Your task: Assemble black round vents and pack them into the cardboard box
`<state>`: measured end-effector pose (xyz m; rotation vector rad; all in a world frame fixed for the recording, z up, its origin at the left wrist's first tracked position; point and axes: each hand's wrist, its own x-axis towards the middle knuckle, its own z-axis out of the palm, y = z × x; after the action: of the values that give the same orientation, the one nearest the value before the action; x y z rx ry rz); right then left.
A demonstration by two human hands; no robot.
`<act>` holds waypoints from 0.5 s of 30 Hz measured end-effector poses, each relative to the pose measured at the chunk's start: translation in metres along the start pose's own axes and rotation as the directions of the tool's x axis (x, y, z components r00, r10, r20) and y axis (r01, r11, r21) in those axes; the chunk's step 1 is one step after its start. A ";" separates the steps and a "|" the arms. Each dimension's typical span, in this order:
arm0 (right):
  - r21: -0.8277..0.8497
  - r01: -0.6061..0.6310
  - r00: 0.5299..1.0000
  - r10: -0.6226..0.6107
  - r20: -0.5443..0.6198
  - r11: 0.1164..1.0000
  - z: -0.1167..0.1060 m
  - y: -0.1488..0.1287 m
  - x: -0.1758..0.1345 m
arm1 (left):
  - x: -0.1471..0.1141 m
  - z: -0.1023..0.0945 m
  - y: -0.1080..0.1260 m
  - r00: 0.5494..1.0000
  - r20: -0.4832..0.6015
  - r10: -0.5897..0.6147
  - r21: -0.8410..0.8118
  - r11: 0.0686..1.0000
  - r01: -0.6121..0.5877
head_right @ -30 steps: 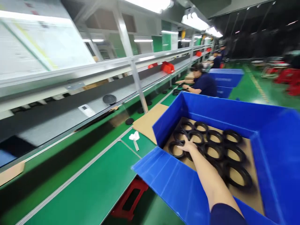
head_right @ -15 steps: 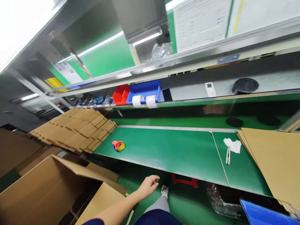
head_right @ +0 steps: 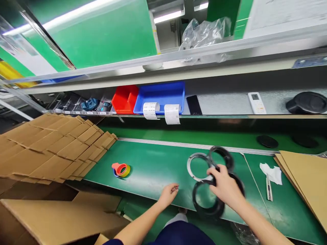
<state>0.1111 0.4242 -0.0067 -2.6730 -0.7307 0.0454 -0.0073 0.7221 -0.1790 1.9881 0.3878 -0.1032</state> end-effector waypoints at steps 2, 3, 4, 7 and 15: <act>0.031 -0.091 0.961 0.080 0.264 0.995 0.060 -0.060 0.063 | 0.006 -0.033 -0.022 0.993 -0.095 -0.076 -0.056 0.996 0.071; 0.024 -0.155 0.926 0.136 0.352 0.988 0.091 -0.088 0.091 | 0.007 -0.049 -0.033 0.982 -0.147 -0.119 -0.082 0.991 0.108; 0.025 -0.177 0.909 0.154 0.387 0.984 0.119 -0.115 0.115 | 0.006 -0.065 -0.044 0.967 -0.196 -0.161 -0.107 0.984 0.142; 0.018 -0.251 0.880 0.220 0.420 0.968 0.172 -0.161 0.165 | 0.006 -0.095 -0.064 0.925 -0.281 -0.257 -0.178 0.961 0.213; 0.026 -0.549 0.767 0.491 0.414 0.836 0.141 -0.139 0.190 | 0.047 -0.084 -0.038 0.972 -0.107 -0.209 -0.066 0.977 0.203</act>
<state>0.1909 0.6775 -0.0758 -2.6583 -0.0435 0.7714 0.0167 0.8226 -0.1864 1.9005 0.6640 -0.1093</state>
